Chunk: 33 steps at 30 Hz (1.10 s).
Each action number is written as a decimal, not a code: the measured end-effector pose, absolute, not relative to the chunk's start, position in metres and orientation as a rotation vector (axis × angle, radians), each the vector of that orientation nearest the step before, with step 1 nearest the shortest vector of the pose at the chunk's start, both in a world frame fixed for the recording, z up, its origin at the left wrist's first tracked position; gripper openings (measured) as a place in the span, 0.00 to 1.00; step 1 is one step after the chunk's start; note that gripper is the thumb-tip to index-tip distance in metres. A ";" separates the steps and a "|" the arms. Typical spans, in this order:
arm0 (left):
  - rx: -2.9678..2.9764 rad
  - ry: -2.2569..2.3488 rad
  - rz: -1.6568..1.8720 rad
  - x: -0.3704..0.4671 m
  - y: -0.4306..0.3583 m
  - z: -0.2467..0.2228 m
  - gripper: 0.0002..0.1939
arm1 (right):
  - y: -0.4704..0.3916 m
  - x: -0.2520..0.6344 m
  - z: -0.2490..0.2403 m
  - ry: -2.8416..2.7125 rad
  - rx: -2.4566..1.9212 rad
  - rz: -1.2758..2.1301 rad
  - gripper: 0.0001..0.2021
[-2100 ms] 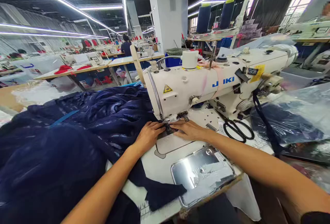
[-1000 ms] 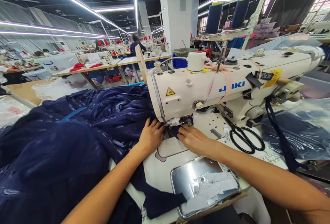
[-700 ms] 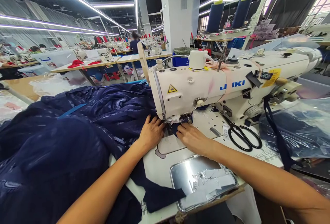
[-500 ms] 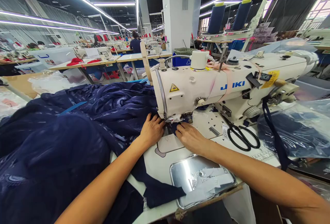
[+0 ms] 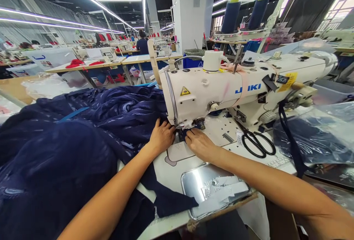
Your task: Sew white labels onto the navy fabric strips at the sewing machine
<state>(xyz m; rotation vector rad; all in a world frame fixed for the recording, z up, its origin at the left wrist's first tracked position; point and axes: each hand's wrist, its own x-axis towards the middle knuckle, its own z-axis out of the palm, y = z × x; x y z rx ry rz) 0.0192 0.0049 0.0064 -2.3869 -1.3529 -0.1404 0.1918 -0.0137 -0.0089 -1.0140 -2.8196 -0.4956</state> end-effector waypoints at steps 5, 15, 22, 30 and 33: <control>-2.375 -1.341 -0.147 0.019 0.004 0.005 0.10 | -0.007 0.201 -0.007 -2.791 -1.001 -0.465 0.09; -2.339 -1.410 -0.479 0.014 0.010 0.004 0.10 | 0.009 0.227 -0.002 -2.776 -1.033 -0.377 0.10; -2.253 -1.557 -1.274 0.011 0.019 0.011 0.11 | -0.008 0.267 0.031 -2.734 -1.412 -0.158 0.09; -2.477 -1.548 -1.106 0.000 0.064 0.002 0.13 | -0.043 0.346 0.026 -2.428 -2.146 -0.325 0.10; -2.482 -1.483 -1.048 0.001 0.078 -0.006 0.14 | -0.049 0.352 0.018 -2.399 -2.220 -0.224 0.10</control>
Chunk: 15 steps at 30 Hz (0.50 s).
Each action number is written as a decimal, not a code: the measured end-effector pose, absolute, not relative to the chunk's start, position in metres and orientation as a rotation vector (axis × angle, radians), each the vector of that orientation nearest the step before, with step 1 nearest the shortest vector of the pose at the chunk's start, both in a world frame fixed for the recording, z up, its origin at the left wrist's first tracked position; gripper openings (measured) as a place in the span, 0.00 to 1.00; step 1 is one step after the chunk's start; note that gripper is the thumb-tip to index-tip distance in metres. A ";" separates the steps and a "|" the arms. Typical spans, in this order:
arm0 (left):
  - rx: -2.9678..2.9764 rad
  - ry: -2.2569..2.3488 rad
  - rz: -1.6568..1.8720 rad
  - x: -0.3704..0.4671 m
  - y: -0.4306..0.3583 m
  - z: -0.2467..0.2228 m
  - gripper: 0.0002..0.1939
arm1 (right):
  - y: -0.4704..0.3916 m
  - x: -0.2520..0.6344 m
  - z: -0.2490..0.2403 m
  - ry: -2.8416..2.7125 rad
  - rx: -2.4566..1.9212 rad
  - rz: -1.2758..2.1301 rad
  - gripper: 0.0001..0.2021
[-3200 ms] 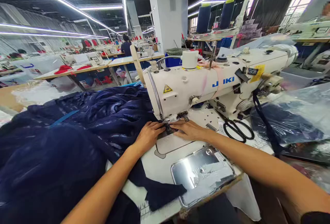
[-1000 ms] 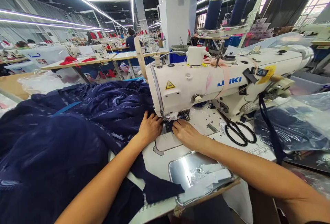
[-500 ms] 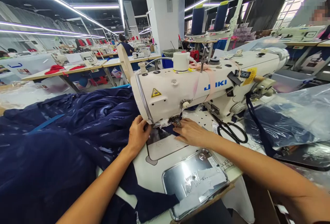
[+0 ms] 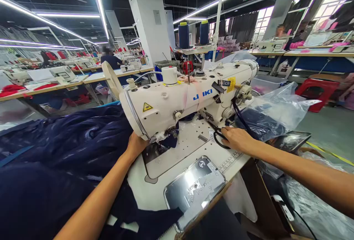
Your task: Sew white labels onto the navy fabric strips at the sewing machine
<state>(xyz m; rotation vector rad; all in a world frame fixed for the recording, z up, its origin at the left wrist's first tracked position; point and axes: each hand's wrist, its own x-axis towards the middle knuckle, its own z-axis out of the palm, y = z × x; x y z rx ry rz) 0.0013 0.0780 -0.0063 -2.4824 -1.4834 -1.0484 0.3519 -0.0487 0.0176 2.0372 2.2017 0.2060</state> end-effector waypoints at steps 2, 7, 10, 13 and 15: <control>-2.478 -1.469 -1.022 0.004 0.083 -0.010 0.13 | -0.047 0.355 0.016 2.206 2.068 0.136 0.10; -2.463 -1.457 -1.007 0.010 0.088 -0.018 0.12 | -0.032 0.369 0.018 2.301 2.198 -0.262 0.13; -2.469 -1.461 -1.010 0.011 0.089 -0.021 0.12 | -0.029 0.375 0.013 2.301 2.365 -0.599 0.14; -2.477 -1.463 -1.023 0.011 0.088 -0.023 0.13 | -0.036 0.366 0.007 2.421 2.446 -0.627 0.11; -2.487 -1.464 -1.029 0.011 0.088 -0.023 0.13 | -0.041 0.352 0.007 2.548 2.392 -0.590 0.12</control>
